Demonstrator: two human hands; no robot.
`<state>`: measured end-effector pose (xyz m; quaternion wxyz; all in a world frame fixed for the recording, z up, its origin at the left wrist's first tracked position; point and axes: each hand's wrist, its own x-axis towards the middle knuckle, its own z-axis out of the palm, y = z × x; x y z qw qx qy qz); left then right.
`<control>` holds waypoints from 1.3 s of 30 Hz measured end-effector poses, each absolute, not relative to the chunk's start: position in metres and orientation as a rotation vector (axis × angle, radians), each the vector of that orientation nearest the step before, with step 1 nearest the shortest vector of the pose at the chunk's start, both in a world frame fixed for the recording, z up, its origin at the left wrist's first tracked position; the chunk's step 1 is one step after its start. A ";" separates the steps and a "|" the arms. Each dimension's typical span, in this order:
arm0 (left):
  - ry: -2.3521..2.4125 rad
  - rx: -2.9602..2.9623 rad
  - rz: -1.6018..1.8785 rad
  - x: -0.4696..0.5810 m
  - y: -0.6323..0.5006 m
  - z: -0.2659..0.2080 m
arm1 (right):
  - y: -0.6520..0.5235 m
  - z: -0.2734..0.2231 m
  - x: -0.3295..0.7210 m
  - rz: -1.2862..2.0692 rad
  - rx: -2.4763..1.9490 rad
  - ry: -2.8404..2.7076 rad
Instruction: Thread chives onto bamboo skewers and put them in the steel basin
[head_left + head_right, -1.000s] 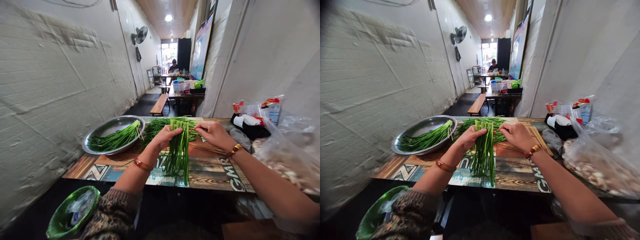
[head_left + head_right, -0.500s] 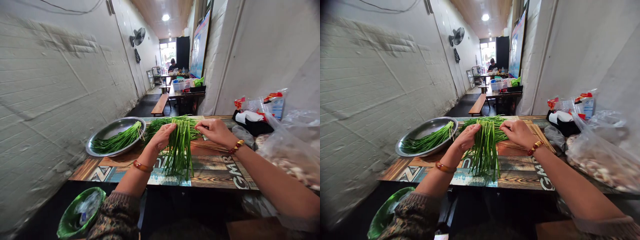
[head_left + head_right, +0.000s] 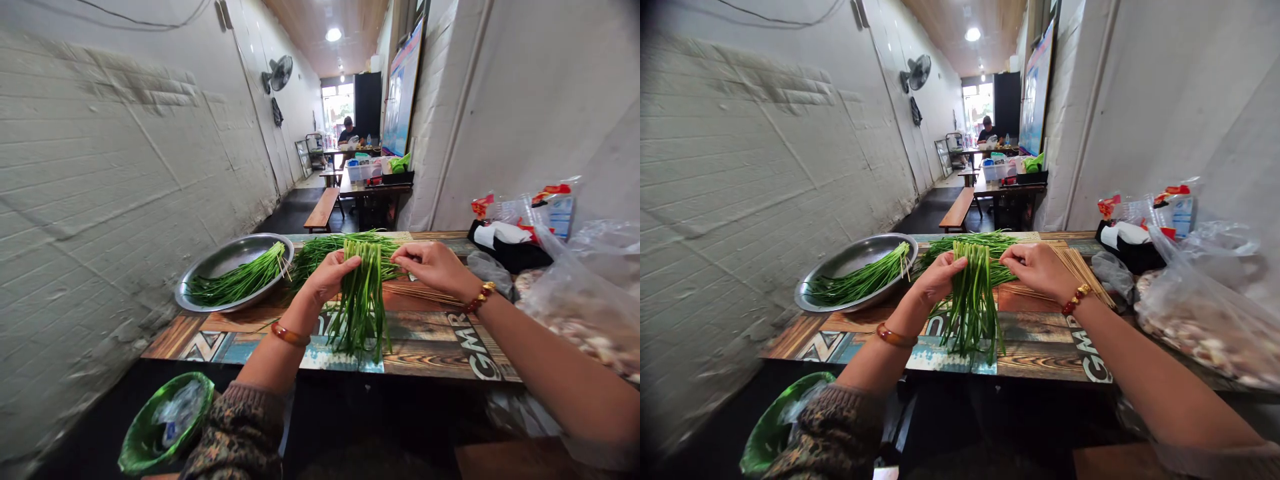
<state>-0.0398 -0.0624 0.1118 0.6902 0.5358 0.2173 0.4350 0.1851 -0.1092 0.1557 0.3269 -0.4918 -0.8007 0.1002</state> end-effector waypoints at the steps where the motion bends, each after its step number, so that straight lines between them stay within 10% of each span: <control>1: 0.475 1.196 0.981 -0.040 -0.062 0.112 | -0.109 0.155 0.186 0.269 -1.286 -2.102; 39: 0.537 1.198 0.904 -0.036 -0.067 0.114 | -0.114 0.153 0.179 0.286 -1.308 -2.076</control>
